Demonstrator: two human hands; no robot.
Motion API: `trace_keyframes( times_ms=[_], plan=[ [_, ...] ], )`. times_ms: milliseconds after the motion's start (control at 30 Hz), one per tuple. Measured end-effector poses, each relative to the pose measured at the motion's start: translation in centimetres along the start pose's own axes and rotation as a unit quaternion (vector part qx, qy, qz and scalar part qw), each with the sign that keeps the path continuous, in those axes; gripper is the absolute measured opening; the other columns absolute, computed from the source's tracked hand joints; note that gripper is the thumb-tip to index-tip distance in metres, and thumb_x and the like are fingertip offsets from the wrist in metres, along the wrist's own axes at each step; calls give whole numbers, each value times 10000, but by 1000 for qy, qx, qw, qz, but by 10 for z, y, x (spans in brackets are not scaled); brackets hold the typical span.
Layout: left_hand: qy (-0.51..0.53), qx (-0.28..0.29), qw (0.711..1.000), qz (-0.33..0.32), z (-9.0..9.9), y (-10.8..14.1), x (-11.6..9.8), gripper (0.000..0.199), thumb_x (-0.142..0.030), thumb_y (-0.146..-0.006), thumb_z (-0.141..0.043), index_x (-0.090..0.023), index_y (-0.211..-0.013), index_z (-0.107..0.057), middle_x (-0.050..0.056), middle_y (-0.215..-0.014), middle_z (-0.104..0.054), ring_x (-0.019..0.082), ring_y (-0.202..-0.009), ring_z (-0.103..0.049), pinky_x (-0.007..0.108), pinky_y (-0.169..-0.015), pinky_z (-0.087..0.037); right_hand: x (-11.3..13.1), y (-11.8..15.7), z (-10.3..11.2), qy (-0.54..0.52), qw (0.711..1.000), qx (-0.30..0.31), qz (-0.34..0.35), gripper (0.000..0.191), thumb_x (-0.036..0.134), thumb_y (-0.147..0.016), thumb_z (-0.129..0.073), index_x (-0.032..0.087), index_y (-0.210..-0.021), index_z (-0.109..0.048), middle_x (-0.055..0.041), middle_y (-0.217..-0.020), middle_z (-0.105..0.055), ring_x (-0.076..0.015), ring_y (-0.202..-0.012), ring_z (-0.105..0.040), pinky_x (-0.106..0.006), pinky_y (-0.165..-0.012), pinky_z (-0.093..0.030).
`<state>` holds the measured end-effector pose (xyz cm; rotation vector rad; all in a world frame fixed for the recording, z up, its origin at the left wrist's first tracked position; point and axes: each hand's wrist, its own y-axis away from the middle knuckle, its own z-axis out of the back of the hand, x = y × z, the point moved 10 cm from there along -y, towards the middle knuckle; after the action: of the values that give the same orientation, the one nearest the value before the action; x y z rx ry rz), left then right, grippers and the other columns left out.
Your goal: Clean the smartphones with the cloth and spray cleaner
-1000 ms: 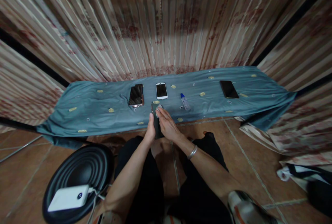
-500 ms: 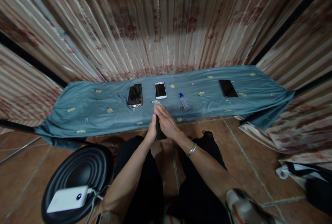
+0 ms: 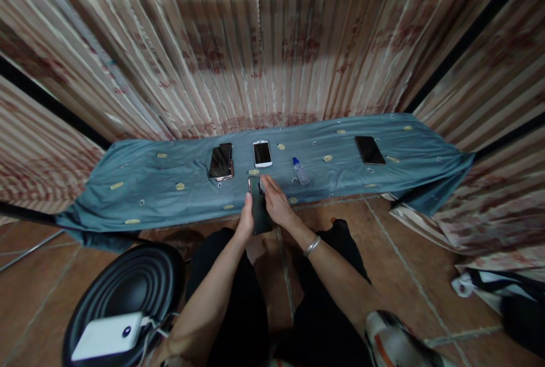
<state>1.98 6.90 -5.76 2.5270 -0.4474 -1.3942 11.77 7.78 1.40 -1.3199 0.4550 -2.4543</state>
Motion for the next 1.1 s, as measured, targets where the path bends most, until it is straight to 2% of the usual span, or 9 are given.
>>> trace_keyframes(
  times_ms=[100, 233, 400, 500, 800, 1100],
  plan=[
    [21, -33, 999, -1, -2, 9, -9, 526, -437, -1015, -361, -111, -1316, -644, 120, -1285, -697, 235, -1325, -562, 354, -1177, -356, -4, 0, -3, -20, 1000, 9, -16, 626, 57, -910, -333, 96, -1534, -359, -143, -1599, -363, -214, -1501, -308, -449, -1261, -241],
    [56, -48, 997, 30, -10, 19, -14, 537, -430, -1021, -345, -119, -1389, -584, 123, -1279, -699, 249, -1282, -600, 381, -1159, -391, -4, 2, -7, -41, 999, 13, -16, 635, 69, -919, -357, 182, -1544, -356, -88, -1608, -360, -210, -1500, -312, -478, -1257, -242],
    [91, -67, 992, 53, -14, 26, -19, 569, -434, -1030, -284, -127, -1447, -520, 119, -1237, -721, 249, -1241, -631, 381, -1137, -422, -2, 10, -15, -30, 999, 24, -5, 626, 65, -924, -353, 143, -1546, -348, -117, -1608, -352, -216, -1498, -317, -461, -1257, -248],
    [108, -63, 991, 56, -16, 29, -23, 591, -460, -1027, -271, -129, -1462, -499, 119, -1227, -727, 247, -1222, -644, 379, -1128, -433, 3, 16, -21, -26, 999, 37, 10, 638, 60, -930, -345, 173, -1558, -325, -94, -1620, -333, -205, -1505, -298, -455, -1255, -259],
    [106, -69, 990, 62, -15, 33, -28, 637, -508, -1021, -233, -121, -1433, -527, 133, -1167, -748, 251, -1114, -703, 386, -1048, -504, 11, 29, -28, -17, 997, 69, 34, 616, 72, -938, -344, 135, -1551, -334, -134, -1617, -328, -224, -1508, -290, -475, -1249, -268],
    [82, -92, 991, 48, -10, 34, -32, 632, -522, -1013, -274, -100, -1374, -575, 137, -1092, -769, 245, -1046, -728, 373, -1007, -530, 8, 33, -27, -47, 995, 87, 7, 573, 136, -977, -351, 185, -1548, -354, -101, -1618, -338, -214, -1495, -322, -454, -1244, -281]
  ],
)
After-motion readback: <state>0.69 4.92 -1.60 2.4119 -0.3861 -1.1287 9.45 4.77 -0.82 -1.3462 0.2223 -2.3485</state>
